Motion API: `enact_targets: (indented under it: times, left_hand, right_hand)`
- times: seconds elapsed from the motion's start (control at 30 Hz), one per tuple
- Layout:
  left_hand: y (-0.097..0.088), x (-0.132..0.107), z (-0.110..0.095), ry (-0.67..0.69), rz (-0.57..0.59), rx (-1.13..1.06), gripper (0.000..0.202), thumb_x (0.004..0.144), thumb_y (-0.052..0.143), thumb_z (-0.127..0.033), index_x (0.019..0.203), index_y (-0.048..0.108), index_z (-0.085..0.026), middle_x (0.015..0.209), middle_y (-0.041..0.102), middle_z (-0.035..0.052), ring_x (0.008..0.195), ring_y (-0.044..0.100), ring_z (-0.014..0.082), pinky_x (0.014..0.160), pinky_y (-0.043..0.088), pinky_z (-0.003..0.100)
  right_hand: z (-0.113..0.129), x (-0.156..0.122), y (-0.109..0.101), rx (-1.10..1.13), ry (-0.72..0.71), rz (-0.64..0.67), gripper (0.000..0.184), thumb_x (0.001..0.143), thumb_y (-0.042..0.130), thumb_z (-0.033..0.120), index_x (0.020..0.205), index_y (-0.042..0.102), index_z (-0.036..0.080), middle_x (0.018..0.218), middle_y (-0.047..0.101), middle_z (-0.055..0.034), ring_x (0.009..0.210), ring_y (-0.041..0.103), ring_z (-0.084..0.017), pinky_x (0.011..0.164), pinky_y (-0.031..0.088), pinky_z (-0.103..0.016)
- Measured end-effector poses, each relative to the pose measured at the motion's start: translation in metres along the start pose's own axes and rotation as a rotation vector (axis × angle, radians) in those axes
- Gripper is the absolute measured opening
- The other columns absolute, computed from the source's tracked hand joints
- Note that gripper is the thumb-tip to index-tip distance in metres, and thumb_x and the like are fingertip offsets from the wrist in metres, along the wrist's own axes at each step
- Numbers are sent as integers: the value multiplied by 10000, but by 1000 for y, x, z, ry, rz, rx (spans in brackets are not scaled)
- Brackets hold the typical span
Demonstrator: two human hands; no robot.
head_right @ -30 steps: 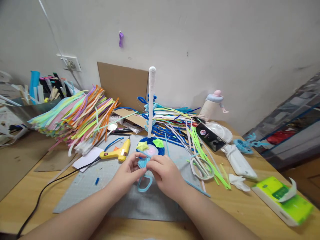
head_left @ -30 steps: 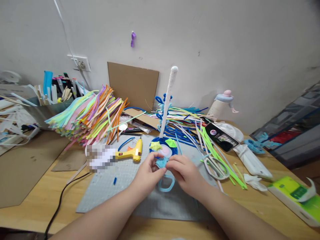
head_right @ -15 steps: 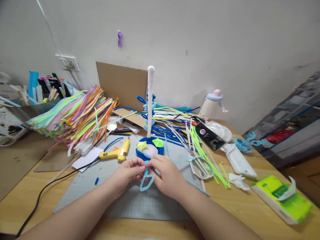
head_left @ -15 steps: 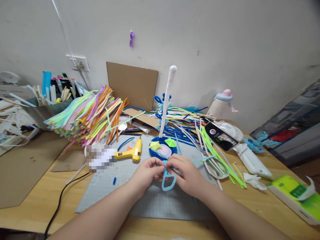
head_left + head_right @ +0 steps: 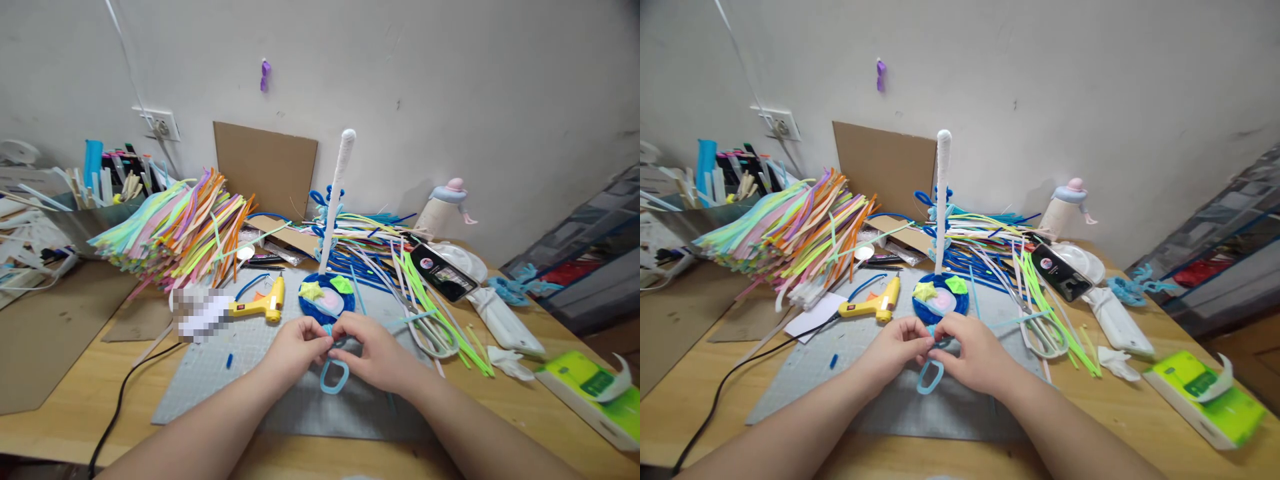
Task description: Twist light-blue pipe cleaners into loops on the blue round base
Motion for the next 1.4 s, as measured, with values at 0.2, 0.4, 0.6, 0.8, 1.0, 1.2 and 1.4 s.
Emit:
enact_targets:
  times: [0.2, 0.4, 0.6, 0.8, 1.0, 1.2, 1.4]
  left_hand:
    - [-1, 1, 6, -31, -12, 13, 227, 567, 689, -284, 596, 507, -152, 455, 562, -21, 401, 509, 92, 439, 383, 199]
    - [-2, 0, 2, -31, -24, -27, 236, 566, 704, -275, 616, 514, -144, 506, 593, -10, 433, 527, 89, 461, 399, 197]
    - [-2, -4, -3, -55, -28, -76, 251, 584, 699, -289, 633, 502, -142, 559, 612, -2, 481, 560, 100, 502, 441, 216]
    - [-1, -4, -5, -15, 2, -70, 229, 617, 682, -274, 647, 498, -141, 583, 624, 9, 517, 569, 107, 524, 443, 220]
    - [0, -3, -7, 0, 6, -63, 222, 622, 677, -276, 644, 502, -140, 576, 629, 14, 499, 560, 104, 516, 437, 220]
    - [-1, -3, -7, -29, -17, -55, 238, 599, 687, -296, 632, 514, -135, 530, 614, 8, 456, 552, 103, 494, 431, 220]
    - [-3, -2, -5, -41, -31, -37, 239, 579, 692, -303, 618, 531, -131, 496, 593, 1, 437, 543, 107, 472, 423, 222]
  right_hand:
    - [0, -1, 4, -128, -28, -14, 48, 794, 577, 250, 774, 571, 207, 735, 599, 0, 710, 523, -153, 644, 342, -269]
    - [3, -2, 3, -248, -119, -26, 79, 827, 542, 250, 780, 582, 200, 716, 598, -15, 699, 513, -155, 639, 322, -278]
    - [1, -4, 4, -235, -199, -81, 154, 878, 464, 245, 828, 596, 181, 713, 599, -34, 685, 507, -153, 635, 341, -280]
    - [0, -6, 9, -239, -234, -72, 141, 884, 435, 207, 845, 565, 169, 744, 588, -47, 701, 503, -159, 631, 367, -275]
    - [3, -5, 9, -220, -255, -41, 128, 888, 418, 204, 846, 532, 164, 733, 554, -43, 676, 489, -154, 598, 374, -262]
    - [5, -3, 5, -109, -184, 7, 82, 872, 441, 179, 868, 523, 177, 776, 546, -34, 715, 501, -146, 631, 398, -246]
    - [2, -4, 5, -86, -180, 36, 101, 879, 437, 191, 897, 536, 183, 797, 545, -36, 740, 506, -147, 649, 402, -248]
Point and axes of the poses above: each hand's wrist, its own x-axis towards the middle knuckle, its own y-axis out of the palm, z = x × y, the point moved 6 cm from there along x, towards the middle knuckle
